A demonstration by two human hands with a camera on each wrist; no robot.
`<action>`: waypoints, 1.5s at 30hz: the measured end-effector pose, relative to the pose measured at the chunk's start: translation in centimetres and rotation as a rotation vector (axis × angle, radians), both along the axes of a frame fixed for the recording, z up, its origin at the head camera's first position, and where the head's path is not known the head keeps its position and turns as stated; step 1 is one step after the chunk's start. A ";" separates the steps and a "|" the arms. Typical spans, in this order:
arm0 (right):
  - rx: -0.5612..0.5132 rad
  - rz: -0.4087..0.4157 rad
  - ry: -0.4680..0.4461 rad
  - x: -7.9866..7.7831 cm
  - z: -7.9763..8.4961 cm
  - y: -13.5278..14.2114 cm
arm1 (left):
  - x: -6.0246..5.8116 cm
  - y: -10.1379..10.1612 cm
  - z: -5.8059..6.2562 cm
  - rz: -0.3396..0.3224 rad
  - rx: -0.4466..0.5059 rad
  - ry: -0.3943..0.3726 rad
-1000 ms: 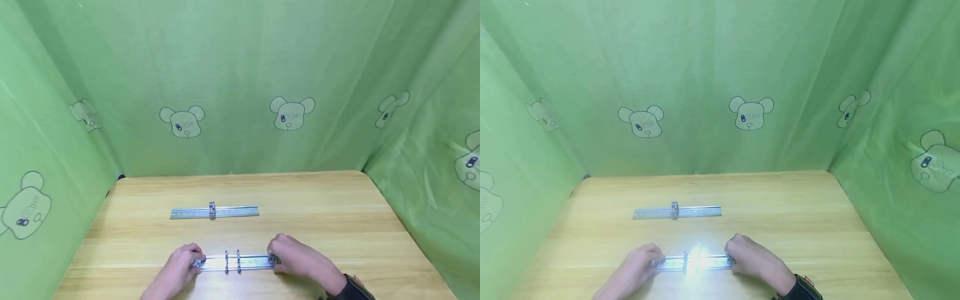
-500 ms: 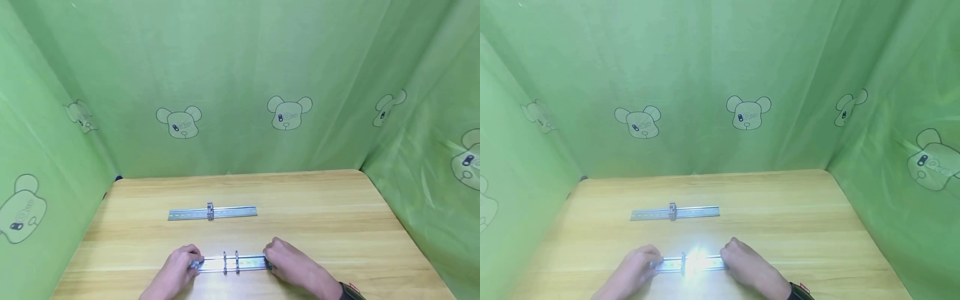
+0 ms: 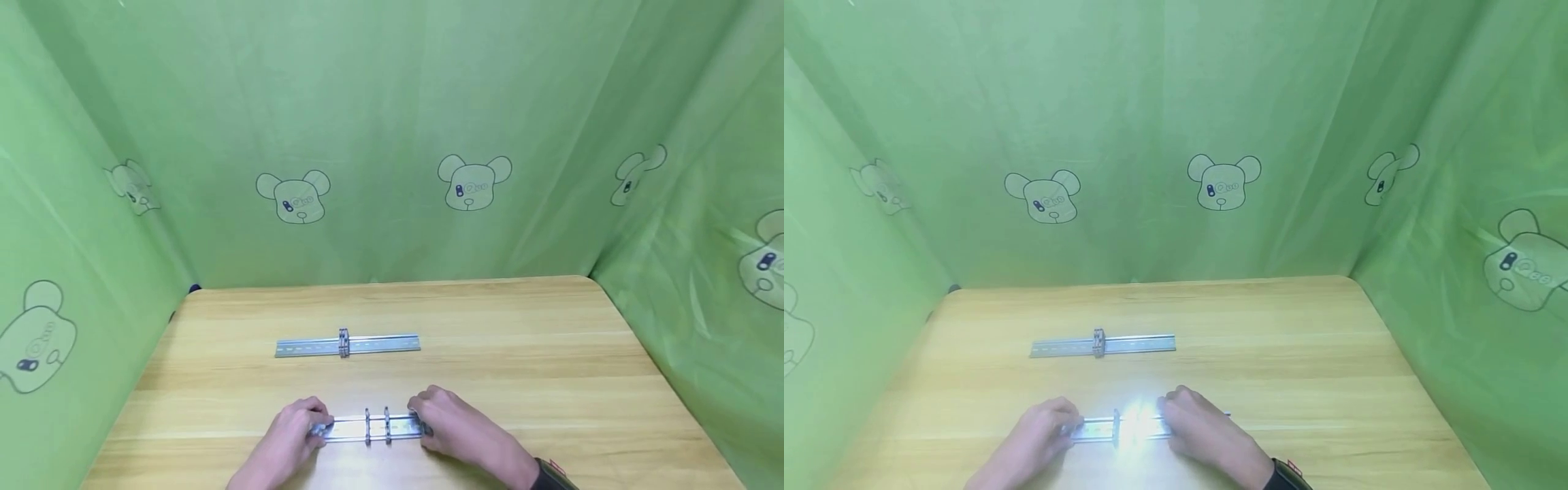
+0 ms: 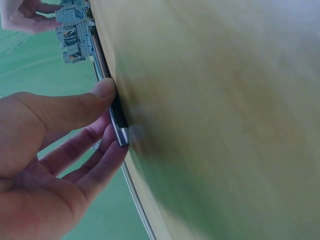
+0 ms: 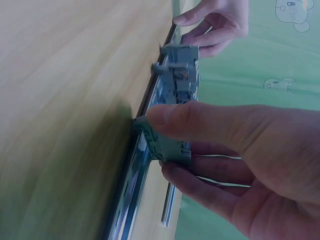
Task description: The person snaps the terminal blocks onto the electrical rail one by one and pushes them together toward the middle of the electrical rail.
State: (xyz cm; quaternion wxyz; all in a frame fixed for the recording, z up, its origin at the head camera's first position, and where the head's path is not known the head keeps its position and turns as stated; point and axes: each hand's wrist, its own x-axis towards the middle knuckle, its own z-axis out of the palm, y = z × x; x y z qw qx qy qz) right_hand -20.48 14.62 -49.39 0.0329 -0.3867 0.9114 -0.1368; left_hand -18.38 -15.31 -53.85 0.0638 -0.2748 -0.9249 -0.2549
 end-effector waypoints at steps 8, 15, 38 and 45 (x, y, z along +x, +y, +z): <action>-0.018 -0.017 -0.015 0.1 -0.3 -1.5 | 0.0 0.1 -0.2 -0.015 0.017 -0.003; 0.050 -0.021 0.059 0.5 -0.2 -2.0 | 0.0 0.2 -0.7 -0.009 0.019 -0.013; 0.175 -0.048 0.205 0.5 -0.7 -6.3 | 0.0 0.1 -0.5 -0.009 0.038 -0.026; 0.167 -0.060 0.195 0.7 -0.7 -5.7 | 0.1 0.0 -0.2 0.001 0.033 -0.033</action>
